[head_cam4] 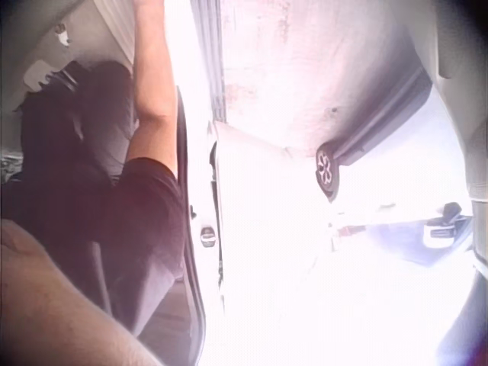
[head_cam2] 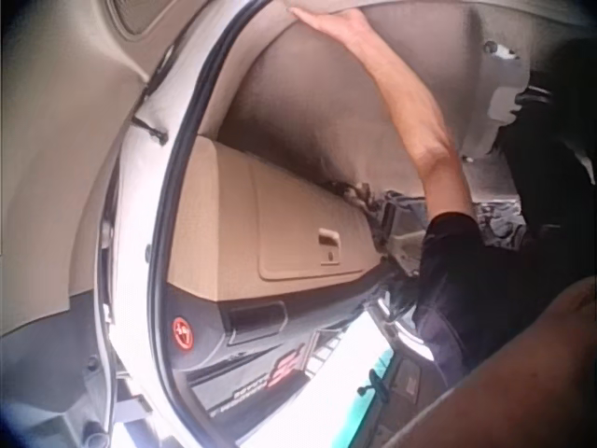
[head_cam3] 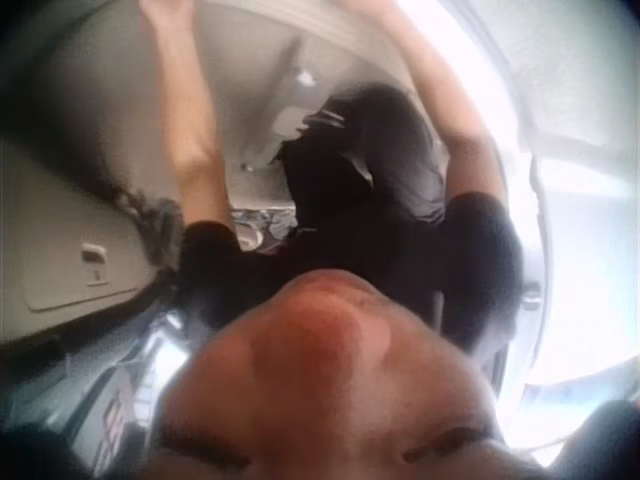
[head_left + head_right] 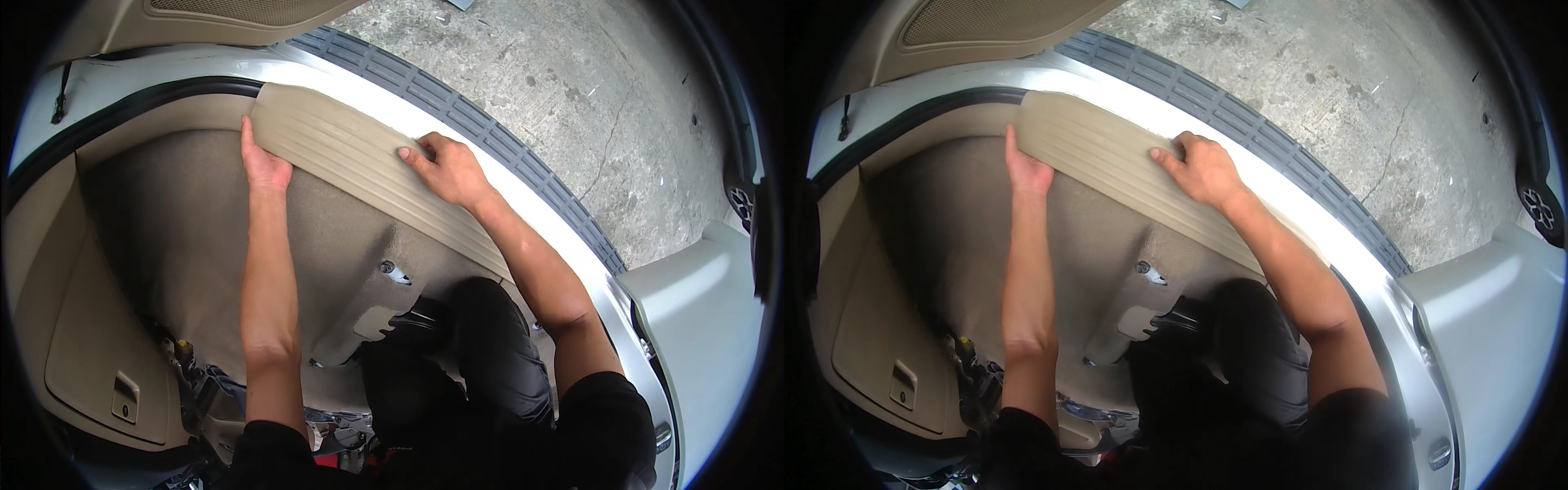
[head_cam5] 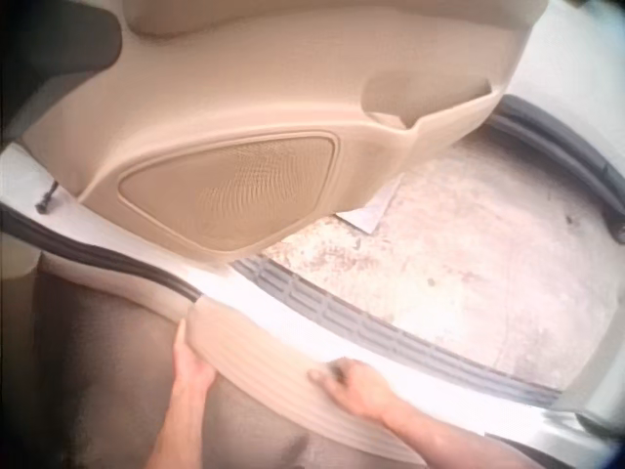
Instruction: The person installs beige plastic trim panels along the interior side and rear edges of a vehicle's trunk area. They align the panels, press them into place, and secure them with clips, working from the side toward the rear.
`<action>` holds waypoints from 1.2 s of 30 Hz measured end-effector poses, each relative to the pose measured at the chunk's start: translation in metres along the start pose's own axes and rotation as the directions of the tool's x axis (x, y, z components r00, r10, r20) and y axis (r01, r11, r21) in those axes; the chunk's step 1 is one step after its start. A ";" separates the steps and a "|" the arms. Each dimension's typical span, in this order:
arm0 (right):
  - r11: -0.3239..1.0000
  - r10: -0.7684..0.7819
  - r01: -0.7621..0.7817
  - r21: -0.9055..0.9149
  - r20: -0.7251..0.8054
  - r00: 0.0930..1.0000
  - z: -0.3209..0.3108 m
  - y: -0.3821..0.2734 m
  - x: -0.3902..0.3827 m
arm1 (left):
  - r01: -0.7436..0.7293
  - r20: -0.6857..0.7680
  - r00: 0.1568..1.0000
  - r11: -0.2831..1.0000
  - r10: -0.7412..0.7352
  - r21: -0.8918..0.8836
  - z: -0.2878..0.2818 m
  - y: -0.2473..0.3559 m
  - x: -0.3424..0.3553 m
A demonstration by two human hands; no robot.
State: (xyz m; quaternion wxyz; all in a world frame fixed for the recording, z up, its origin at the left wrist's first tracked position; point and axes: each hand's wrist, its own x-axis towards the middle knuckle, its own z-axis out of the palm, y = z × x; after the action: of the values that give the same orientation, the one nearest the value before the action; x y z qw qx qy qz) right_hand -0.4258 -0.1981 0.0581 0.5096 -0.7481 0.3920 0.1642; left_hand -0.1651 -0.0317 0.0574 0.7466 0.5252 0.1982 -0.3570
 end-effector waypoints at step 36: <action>0.966 -0.257 0.237 0.103 0.290 0.922 -0.034 0.014 -0.321 | 0.143 0.691 0.563 0.771 0.452 -0.621 -0.041 0.035 -0.176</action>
State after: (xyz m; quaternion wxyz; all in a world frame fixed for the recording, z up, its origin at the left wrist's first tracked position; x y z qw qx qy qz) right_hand -0.6469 -0.0967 0.2704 0.6041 -0.7408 0.2174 0.1976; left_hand -0.2538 0.0703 0.1827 0.9089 0.0443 -0.1120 -0.3993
